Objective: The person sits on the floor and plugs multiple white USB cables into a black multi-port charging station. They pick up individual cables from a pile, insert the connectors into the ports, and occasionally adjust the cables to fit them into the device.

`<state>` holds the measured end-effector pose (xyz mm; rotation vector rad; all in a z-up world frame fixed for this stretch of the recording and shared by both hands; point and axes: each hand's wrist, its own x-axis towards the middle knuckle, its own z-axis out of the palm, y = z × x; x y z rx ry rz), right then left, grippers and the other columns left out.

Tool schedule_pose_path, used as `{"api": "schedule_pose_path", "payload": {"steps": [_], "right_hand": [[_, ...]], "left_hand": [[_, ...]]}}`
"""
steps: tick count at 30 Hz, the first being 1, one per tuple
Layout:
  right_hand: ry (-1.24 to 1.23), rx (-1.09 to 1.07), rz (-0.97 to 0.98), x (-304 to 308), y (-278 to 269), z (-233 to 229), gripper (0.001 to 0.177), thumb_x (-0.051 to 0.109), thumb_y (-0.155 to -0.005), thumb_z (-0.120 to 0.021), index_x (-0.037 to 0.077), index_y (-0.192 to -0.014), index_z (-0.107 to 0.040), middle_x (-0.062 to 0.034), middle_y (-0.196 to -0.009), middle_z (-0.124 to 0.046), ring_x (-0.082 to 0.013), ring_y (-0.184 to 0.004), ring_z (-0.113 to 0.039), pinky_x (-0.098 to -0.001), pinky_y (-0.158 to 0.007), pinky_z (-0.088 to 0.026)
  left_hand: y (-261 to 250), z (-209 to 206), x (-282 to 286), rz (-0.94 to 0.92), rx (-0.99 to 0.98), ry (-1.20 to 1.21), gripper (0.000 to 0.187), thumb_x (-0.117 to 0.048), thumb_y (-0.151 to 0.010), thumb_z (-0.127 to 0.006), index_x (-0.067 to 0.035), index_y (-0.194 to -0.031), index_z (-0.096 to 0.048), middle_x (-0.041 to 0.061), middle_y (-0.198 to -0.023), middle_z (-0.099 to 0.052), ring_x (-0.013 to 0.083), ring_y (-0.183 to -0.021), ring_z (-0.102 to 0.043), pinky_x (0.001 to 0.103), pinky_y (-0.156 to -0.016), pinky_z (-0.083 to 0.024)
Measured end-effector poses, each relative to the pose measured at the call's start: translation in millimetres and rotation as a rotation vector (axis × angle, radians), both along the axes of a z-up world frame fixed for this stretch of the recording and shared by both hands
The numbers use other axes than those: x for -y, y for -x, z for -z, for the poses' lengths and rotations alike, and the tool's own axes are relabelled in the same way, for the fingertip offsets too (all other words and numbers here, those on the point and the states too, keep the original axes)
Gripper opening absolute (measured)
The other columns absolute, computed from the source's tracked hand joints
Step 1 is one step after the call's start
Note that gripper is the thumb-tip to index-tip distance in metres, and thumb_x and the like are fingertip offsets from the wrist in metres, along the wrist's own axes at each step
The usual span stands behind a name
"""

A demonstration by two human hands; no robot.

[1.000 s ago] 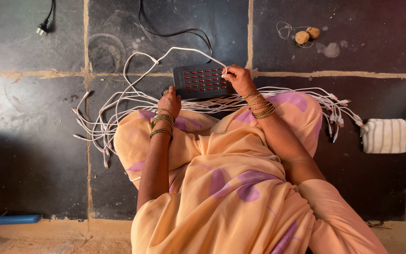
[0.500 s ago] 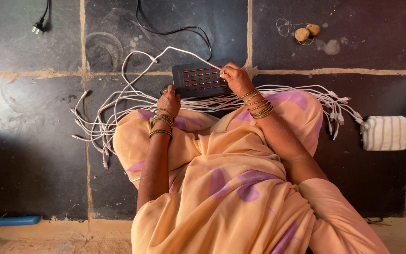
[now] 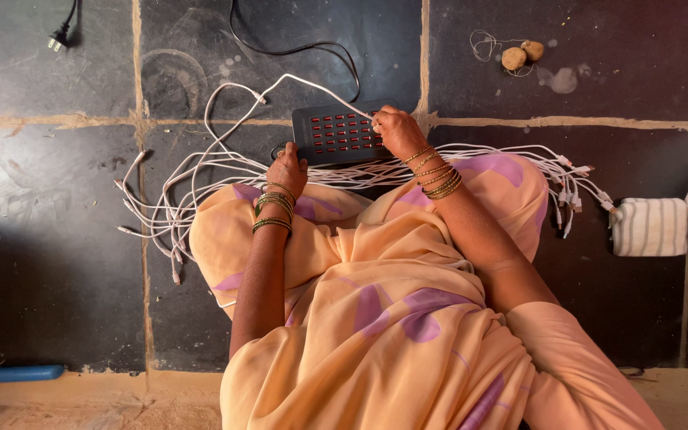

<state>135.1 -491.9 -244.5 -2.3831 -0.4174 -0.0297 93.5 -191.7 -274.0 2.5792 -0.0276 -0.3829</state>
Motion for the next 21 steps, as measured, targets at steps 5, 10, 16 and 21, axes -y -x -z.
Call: {"api": "schedule_pose_path", "payload": {"steps": [5, 10, 16, 21], "right_hand": [[-0.014, 0.0, 0.018, 1.7, 0.7, 3.3, 0.003, 0.001, -0.091, -0.07, -0.002, -0.093, -0.071, -0.0131, -0.092, -0.069, -0.0304, -0.081, -0.072, -0.0394, -0.072, -0.058], [-0.047, 0.013, 0.02, 2.4, 3.1, 3.3, 0.003, 0.002, -0.094, -0.069, -0.001, -0.095, -0.069, -0.012, -0.094, -0.07, -0.029, -0.083, -0.072, -0.0385, -0.073, -0.058], [-0.176, -0.056, 0.056, 4.2, 14.8, -8.1, 0.006, 0.004, -0.094, -0.072, 0.002, -0.099, -0.07, -0.0095, -0.093, -0.07, -0.0232, -0.08, -0.071, -0.0347, -0.072, -0.057], [-0.152, -0.021, 0.117, 24.3, 9.4, 6.1, 0.017, 0.003, -0.084, -0.072, 0.003, -0.101, -0.071, -0.0095, -0.093, -0.071, -0.0233, -0.083, -0.072, -0.0335, -0.073, -0.058]], "left_hand": [[-0.6, 1.2, 0.7, -0.002, -0.032, -0.012, 0.03, -0.021, -0.099, -0.06, -0.006, -0.124, -0.051, 0.02, -0.116, -0.067, 0.0411, -0.101, -0.068, 0.051, -0.085, -0.056], [-0.6, 2.8, 0.0, 0.009, 0.003, -0.008, 0.031, -0.02, -0.097, -0.062, -0.006, -0.122, -0.051, 0.021, -0.116, -0.067, 0.0415, -0.101, -0.068, 0.051, -0.085, -0.055], [1.0, 5.0, -1.1, 0.003, 0.005, -0.023, 0.032, -0.02, -0.099, -0.061, -0.006, -0.126, -0.052, 0.02, -0.116, -0.067, 0.0408, -0.101, -0.068, 0.05, -0.085, -0.056], [2.1, 6.9, -2.5, -0.006, 0.036, -0.002, 0.032, -0.021, -0.097, -0.063, -0.007, -0.125, -0.055, 0.02, -0.116, -0.068, 0.0408, -0.103, -0.068, 0.05, -0.085, -0.055]]}}
